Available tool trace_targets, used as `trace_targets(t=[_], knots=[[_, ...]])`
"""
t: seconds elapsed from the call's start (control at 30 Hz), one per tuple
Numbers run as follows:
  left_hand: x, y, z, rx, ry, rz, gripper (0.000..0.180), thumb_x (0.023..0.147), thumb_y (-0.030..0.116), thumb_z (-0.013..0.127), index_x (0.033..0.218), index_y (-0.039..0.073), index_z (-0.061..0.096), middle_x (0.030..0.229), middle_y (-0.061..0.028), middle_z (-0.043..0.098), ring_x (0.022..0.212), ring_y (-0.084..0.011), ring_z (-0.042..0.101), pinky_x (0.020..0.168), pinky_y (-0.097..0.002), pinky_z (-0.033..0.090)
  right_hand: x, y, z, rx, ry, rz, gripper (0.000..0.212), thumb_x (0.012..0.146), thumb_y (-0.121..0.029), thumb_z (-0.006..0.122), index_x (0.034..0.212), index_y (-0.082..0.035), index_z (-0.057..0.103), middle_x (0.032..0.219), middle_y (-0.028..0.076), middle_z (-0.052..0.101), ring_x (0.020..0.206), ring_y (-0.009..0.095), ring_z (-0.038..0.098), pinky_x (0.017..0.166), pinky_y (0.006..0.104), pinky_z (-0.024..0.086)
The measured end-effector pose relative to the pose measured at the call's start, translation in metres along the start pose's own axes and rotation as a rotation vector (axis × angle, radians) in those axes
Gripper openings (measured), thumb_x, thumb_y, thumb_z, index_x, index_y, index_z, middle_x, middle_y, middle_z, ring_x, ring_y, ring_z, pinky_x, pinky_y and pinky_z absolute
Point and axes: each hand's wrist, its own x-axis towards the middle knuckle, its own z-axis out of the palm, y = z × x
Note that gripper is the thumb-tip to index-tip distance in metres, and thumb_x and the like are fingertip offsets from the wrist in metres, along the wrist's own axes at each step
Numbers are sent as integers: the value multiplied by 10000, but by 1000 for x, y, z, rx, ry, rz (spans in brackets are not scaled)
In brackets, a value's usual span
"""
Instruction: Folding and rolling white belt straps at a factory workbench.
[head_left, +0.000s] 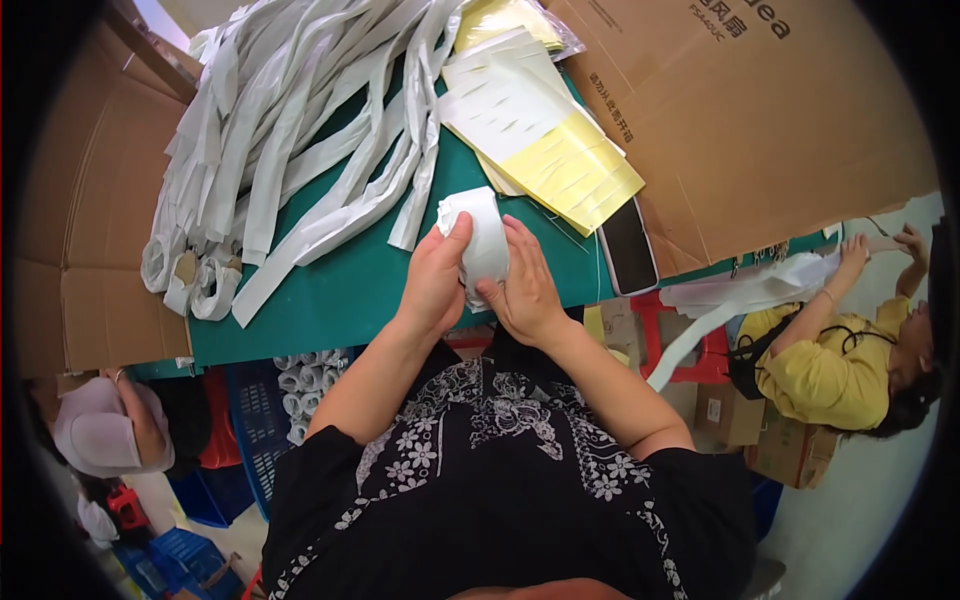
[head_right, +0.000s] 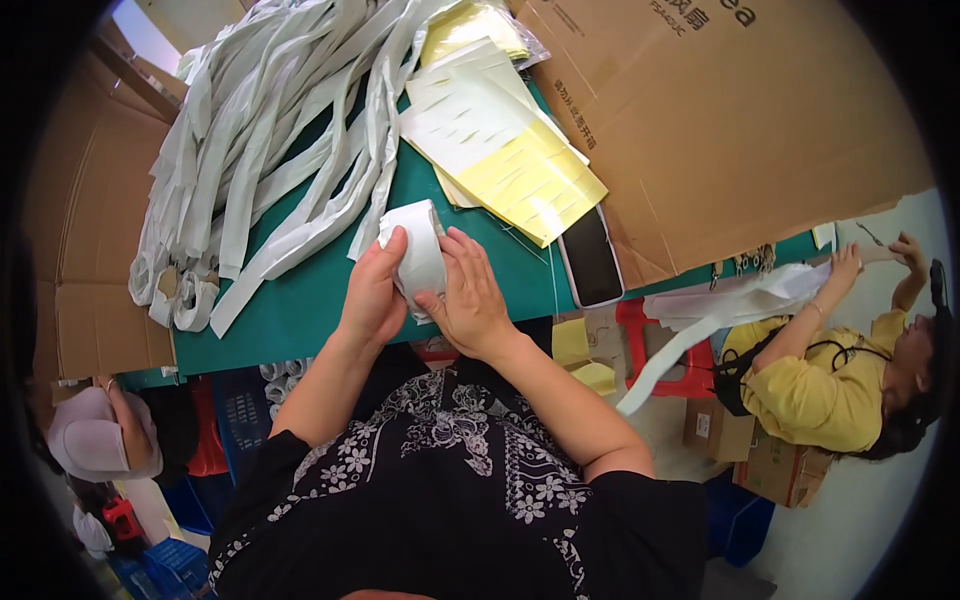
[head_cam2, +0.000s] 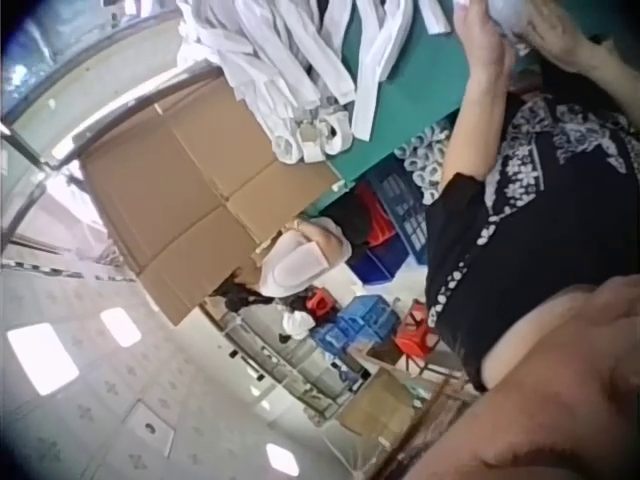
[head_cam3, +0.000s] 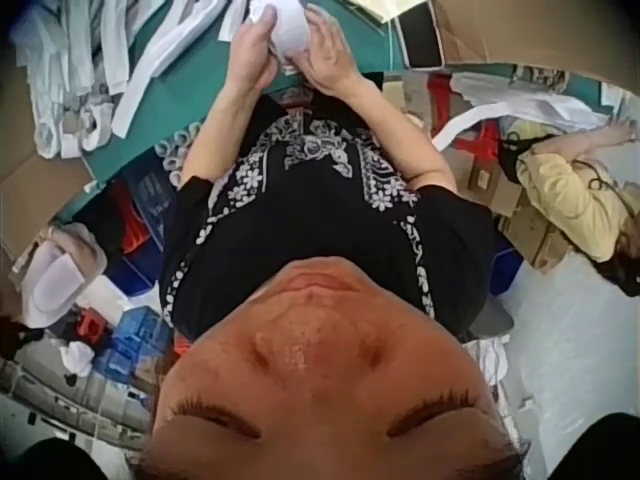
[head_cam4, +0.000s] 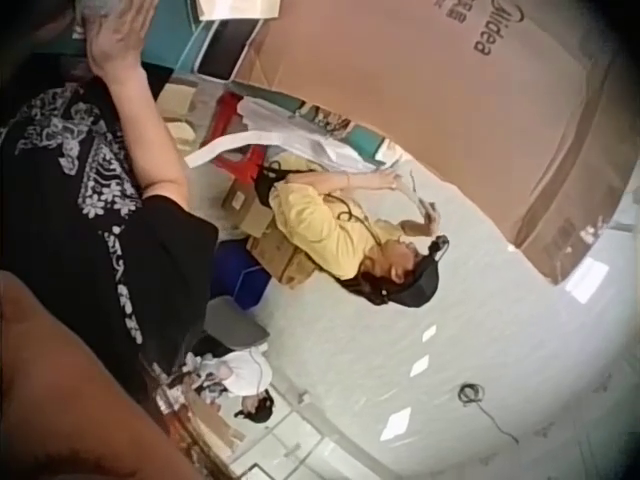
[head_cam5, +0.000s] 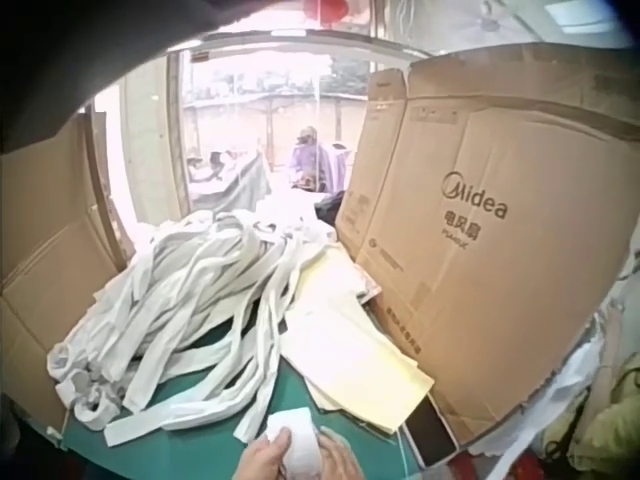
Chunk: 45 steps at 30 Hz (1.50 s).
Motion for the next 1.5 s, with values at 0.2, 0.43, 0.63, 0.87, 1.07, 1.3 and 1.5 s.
trace_targets(t=[0.2, 0.43, 0.63, 0.87, 1.07, 1.3, 1.5], knots=[[-1, -14, 6, 435, 50, 164, 326, 926, 248, 507, 1150, 11, 501, 1042, -67, 584, 937, -156, 563, 829, -293, 448, -1, -10, -9, -66, -58, -21, 441, 772, -173, 657, 1100, 48, 461, 1183, 181, 439, 1220, 385, 343, 1021, 470, 296], [13, -37, 6, -56, -5, 13, 435, 964, 357, 361, 1209, 10, 454, 1140, -108, 556, 1034, -226, 551, 903, -344, 433, -17, 6, -9, 19, 48, -89, 371, 823, -139, 586, 1101, 59, 442, 1096, 228, 477, 1211, 450, 338, 1009, 481, 298], [91, -3, 16, 1114, 26, 561, 439, 931, 348, 448, 723, -1, 613, 636, -108, 591, 571, -202, 551, 562, -318, 413, 20, 52, -66, 232, 305, 343, 345, 959, -256, 410, 1114, 45, 475, 994, 137, 587, 885, 187, 568, 804, 316, 448], [223, -27, 34, 1683, -11, 620, 245, 749, 275, 658, 828, 44, 678, 766, -145, 651, 728, -305, 625, 685, -378, 489, 97, 140, -52, 932, 523, 519, 310, 972, -274, 407, 1077, 2, 502, 985, 61, 591, 862, 112, 558, 761, 252, 457], [250, -19, 44, 1832, -104, 189, 326, 641, 302, 733, 785, 19, 663, 765, -159, 650, 680, -278, 621, 649, -344, 492, 84, 183, -37, 947, 583, 599, 336, 972, -294, 403, 1119, -3, 482, 1085, 61, 568, 976, 126, 537, 866, 270, 421], [257, 6, 33, 1432, -185, 31, 267, 666, 242, 755, 773, 14, 666, 705, -69, 655, 655, -151, 609, 599, -287, 476, 81, 179, -35, 1033, 568, 545, 351, 974, -299, 399, 1119, 6, 494, 1074, 60, 567, 963, 112, 525, 856, 250, 410], [240, 17, 32, 1228, -162, 24, 243, 746, 192, 717, 840, -22, 652, 736, -67, 655, 682, -134, 595, 643, -260, 467, 80, 183, -34, 970, 535, 525, 353, 968, -303, 417, 1116, 2, 518, 1039, 53, 591, 923, 110, 543, 826, 249, 429]])
